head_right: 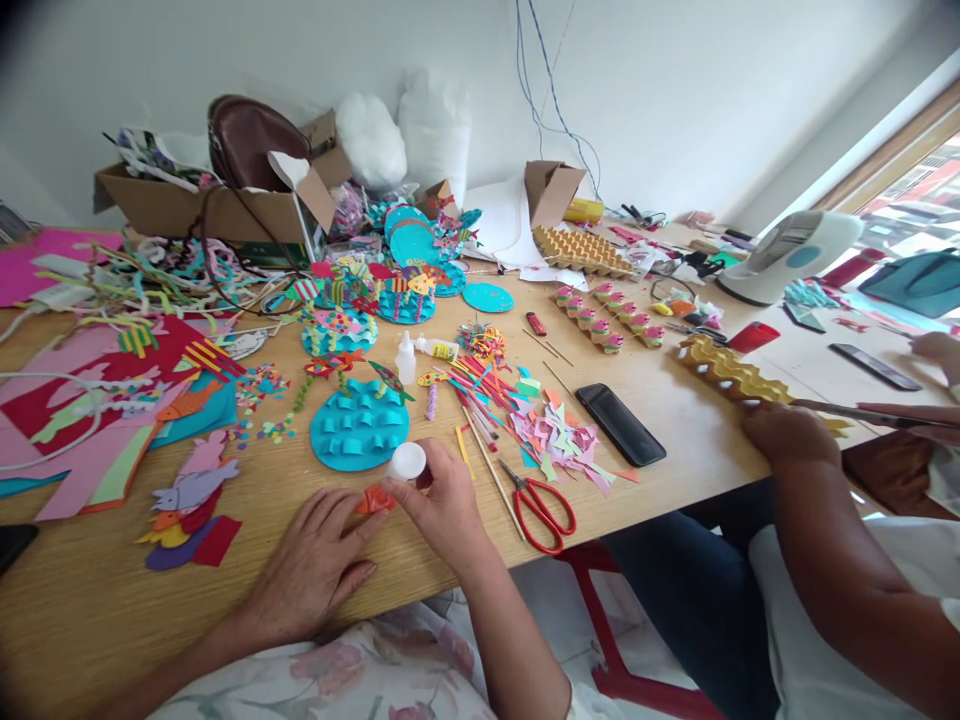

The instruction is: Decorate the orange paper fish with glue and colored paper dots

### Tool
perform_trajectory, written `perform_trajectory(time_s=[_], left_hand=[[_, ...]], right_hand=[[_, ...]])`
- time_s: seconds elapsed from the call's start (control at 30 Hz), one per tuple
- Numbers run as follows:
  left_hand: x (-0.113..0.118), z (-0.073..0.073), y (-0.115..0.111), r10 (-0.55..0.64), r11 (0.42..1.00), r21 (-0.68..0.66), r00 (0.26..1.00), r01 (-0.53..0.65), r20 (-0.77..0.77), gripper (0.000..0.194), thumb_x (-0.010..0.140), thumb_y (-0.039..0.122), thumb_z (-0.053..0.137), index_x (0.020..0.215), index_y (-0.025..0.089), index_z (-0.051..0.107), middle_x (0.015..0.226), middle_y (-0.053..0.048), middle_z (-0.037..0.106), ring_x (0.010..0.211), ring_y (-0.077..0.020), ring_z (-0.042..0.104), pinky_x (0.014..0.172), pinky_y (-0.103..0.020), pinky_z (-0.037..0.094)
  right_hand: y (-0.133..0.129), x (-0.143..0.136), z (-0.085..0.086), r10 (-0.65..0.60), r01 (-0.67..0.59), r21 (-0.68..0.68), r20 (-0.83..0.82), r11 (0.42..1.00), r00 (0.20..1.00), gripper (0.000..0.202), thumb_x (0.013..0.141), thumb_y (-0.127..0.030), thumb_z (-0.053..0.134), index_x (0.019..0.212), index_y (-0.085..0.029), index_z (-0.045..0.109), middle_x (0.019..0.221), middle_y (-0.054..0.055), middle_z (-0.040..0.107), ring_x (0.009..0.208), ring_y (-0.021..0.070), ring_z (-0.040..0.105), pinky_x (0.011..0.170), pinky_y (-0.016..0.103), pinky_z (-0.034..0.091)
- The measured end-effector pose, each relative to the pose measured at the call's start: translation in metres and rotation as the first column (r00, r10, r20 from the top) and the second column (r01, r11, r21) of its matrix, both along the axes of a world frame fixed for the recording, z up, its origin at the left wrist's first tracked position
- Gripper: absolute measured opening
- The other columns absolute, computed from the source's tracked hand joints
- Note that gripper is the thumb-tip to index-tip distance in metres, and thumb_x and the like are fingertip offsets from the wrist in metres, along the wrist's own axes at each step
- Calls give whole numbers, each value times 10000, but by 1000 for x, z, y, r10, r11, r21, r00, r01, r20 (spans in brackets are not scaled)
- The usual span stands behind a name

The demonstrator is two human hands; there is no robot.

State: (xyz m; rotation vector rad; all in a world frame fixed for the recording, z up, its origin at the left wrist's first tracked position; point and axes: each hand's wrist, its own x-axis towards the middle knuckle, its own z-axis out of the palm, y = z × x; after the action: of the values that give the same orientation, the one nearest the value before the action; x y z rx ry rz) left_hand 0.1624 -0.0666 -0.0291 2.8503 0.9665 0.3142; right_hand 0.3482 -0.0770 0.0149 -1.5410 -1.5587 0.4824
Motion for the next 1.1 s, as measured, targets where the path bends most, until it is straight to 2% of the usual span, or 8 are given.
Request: perform_trajectory(time_s=[0.17,0.43,0.7,1.1], left_hand=[[0,0,1,-7,1000,-14,1000,7,3,444,808,408,524,1228,270,488,1177,-86,501,1108,-252,377,974,-446,284],[0,-1,1,-4,1000,-14,1000,4,9,454,805,418,524,1233,271,482,1183,-82,497,1114,-256,376,972,-454,285],[0,-2,2,-9,1000,-20,1000,9,16,494,801,412,532,1267,279,441,1168,-82,501,1091,-256,390,964,-461,294],[-1,-3,1,-5,999,-44,1000,5,9,468,805,416,524,1248,278,463,1194,-79,491,1115,-259,377,986,-470,278]], right_hand=[[5,-5,0,34,-34,10,12,999,999,231,765,-393,589,709,-182,511,622,-27,487,551,109,440,508,225,330],[4,-5,1,20,-20,8,29,1000,999,224,764,-392,586,713,-183,524,638,-18,510,574,115,455,518,225,346],[6,-5,1,29,-29,-7,20,1000,999,214,762,-378,594,724,-181,522,640,-20,504,570,113,453,519,224,343],[9,-13,-2,69,-69,-11,-11,998,998,204,736,-341,643,732,-183,514,652,-34,490,578,105,449,521,214,338]])
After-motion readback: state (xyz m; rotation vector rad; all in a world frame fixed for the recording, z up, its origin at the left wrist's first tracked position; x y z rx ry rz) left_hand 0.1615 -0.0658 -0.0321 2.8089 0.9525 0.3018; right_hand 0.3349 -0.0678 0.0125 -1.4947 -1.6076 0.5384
